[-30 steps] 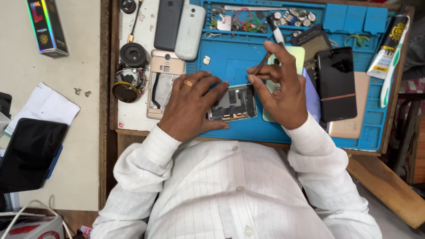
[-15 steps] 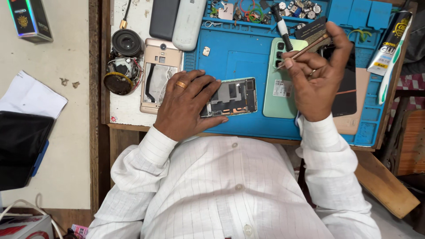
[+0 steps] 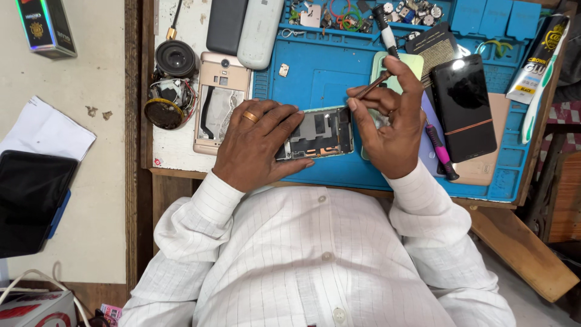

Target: The person repairs a disassembled smartphone at a workbench. They hold the phone's exposed midframe with one hand and use a small tool with the other to work along its edges and internal components, repositioning the phone and picking at parts throughout the clip.

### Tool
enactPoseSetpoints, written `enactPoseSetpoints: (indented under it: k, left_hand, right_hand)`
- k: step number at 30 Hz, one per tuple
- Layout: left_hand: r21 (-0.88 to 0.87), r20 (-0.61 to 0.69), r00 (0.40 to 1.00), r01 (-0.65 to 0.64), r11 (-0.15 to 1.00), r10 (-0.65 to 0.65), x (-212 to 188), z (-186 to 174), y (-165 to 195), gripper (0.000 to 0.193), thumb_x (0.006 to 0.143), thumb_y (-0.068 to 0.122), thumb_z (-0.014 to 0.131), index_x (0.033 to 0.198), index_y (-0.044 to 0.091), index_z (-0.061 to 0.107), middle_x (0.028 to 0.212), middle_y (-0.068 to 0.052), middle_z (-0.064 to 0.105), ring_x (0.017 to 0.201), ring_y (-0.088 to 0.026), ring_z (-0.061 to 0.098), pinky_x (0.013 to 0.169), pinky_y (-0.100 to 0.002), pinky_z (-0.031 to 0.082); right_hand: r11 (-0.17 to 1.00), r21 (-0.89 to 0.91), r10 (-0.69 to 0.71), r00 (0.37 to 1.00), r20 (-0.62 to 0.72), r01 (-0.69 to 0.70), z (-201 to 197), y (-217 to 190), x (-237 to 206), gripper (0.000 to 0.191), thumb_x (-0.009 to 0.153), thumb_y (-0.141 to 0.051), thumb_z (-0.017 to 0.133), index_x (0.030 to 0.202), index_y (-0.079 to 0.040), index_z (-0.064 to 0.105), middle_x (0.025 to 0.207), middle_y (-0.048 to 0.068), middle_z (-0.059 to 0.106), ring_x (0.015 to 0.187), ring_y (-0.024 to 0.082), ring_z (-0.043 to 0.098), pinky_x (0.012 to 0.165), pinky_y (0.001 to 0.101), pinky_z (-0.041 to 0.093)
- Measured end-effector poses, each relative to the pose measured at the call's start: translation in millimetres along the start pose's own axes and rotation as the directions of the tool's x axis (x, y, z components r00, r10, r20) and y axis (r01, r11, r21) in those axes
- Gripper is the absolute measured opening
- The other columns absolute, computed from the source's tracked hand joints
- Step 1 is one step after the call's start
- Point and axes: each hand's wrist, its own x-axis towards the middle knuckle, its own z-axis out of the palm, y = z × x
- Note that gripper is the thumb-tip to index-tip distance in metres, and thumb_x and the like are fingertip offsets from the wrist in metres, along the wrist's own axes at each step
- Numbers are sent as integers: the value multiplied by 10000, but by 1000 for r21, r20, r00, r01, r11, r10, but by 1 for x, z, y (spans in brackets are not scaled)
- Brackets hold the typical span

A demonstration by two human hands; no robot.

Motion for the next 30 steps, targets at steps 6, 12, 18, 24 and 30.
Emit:
enactPoseSetpoints:
  k: [6, 12, 18, 24, 30]
  left_hand:
    - [9, -8, 1000, -3, 1000, 3, -1, 1, -2, 746, 808, 608, 799, 1297, 55, 689, 1340, -82, 629, 1253, -296, 539, 1154, -516, 341]
    - [7, -13, 1000, -12, 1000, 12, 0, 0, -2, 743, 815, 616, 791, 1293, 55, 690, 1343, -76, 629, 1257, -291, 538, 1164, -513, 342]
    - [13, -15, 1000, -11, 1000, 11, -1, 1, -2, 741, 815, 621, 785, 1287, 58, 695, 1336, -70, 635, 1251, -289, 534, 1159, -517, 335]
    - [6, -6, 1000, -9, 1000, 9, 0, 1, -2, 742, 819, 620, 784, 1289, 53, 696, 1341, -74, 634, 1251, -292, 534, 1156, -511, 341]
    - [8, -14, 1000, -18, 1000, 18, 0, -1, -2, 730, 819, 609, 785, 1281, 50, 698, 1342, -81, 637, 1252, -296, 541, 1151, -511, 346]
  right_hand:
    - [999, 30, 14, 1000, 23, -15, 2, 2, 1, 579, 1146, 32, 646, 1541, -76, 236, 1080, 196, 763, 1142, 257, 769, 1011, 346, 653]
    - [1000, -12, 5, 999, 35, -4, 4, 2, 2, 575, 1139, 24, 642, 1549, -77, 252, 1082, 197, 763, 1138, 259, 770, 992, 347, 658]
    - [1000, -25, 15, 999, 29, -14, 4, 2, 3, 587, 1141, 14, 645, 1563, -78, 247, 1077, 195, 766, 1140, 257, 770, 987, 347, 661]
    - [996, -76, -34, 999, 33, 36, 5, 0, 4, 579, 1120, 39, 665, 1536, -99, 285, 1101, 195, 751, 1137, 271, 766, 988, 346, 662]
    - [968, -209, -143, 990, 10, 141, 9, -5, 7, 632, 1008, 62, 778, 1493, -101, 405, 1053, 156, 727, 986, 231, 778, 853, 335, 648]
